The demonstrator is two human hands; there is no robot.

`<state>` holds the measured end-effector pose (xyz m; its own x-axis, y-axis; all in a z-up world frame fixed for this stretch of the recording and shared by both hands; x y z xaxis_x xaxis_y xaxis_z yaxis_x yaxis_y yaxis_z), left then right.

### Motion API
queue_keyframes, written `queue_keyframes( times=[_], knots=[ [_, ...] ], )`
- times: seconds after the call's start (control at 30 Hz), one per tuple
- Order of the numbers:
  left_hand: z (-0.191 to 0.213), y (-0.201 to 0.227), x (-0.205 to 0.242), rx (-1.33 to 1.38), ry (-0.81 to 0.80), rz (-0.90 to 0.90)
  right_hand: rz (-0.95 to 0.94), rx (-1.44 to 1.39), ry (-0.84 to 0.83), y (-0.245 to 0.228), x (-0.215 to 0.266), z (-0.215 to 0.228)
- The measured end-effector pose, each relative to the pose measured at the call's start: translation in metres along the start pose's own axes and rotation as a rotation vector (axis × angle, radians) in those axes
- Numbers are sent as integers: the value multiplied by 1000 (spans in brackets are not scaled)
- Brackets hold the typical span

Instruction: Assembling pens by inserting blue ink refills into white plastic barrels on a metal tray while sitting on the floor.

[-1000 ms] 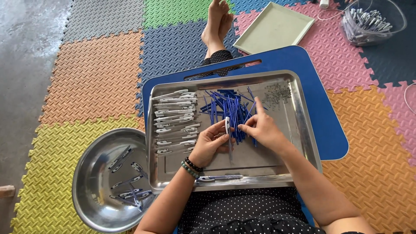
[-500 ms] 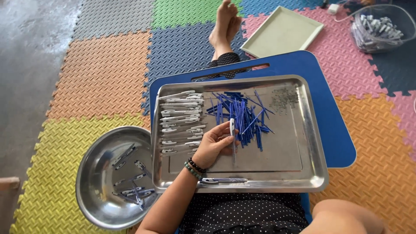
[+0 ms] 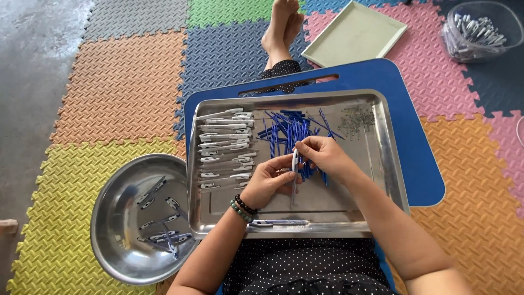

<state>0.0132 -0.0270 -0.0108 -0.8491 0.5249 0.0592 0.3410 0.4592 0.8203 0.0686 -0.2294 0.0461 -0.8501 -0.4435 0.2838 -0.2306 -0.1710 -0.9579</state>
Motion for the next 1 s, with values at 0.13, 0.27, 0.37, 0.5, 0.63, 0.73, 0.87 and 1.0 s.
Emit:
queue_keyframes(
  times=[0.13,0.27,0.37,0.5,0.63,0.73,0.87,1.0],
  knots=[
    [4,-4,-3,-17,-25,41,15,-176,20,6,-7,2],
    [-1,-3,-5,-34,-43,83,51,-228,100,10,-13,12],
    [-2,4,-4,-13,-31,95,101,-243,131,13,-16,7],
    [1,1,-2,-6,-40,114,95,-288,114,20,-16,9],
    [5,-7,-4,-27,-52,126,45,-244,129,25,-16,15],
    [3,-2,-4,-22,-52,132,31,-235,91,13,-13,17],
    [3,6,-3,-9,-71,159,10,-248,-12,19,-16,20],
    [4,3,-4,14,-73,169,-37,-267,-19,22,-17,21]
  ],
)
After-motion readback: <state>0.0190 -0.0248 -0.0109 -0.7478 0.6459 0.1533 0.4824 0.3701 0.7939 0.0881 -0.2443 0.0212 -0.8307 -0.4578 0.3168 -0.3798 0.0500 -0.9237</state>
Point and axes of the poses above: each hand's wrist, its own x-axis away from the middle knuckle, its own z-axis out of the back of the hand, y = z × x, the point moved 3 cm from there along -x, towards the middle knuckle, and after that the axes turned 13 degrees about -y, right-handed, at the moved point
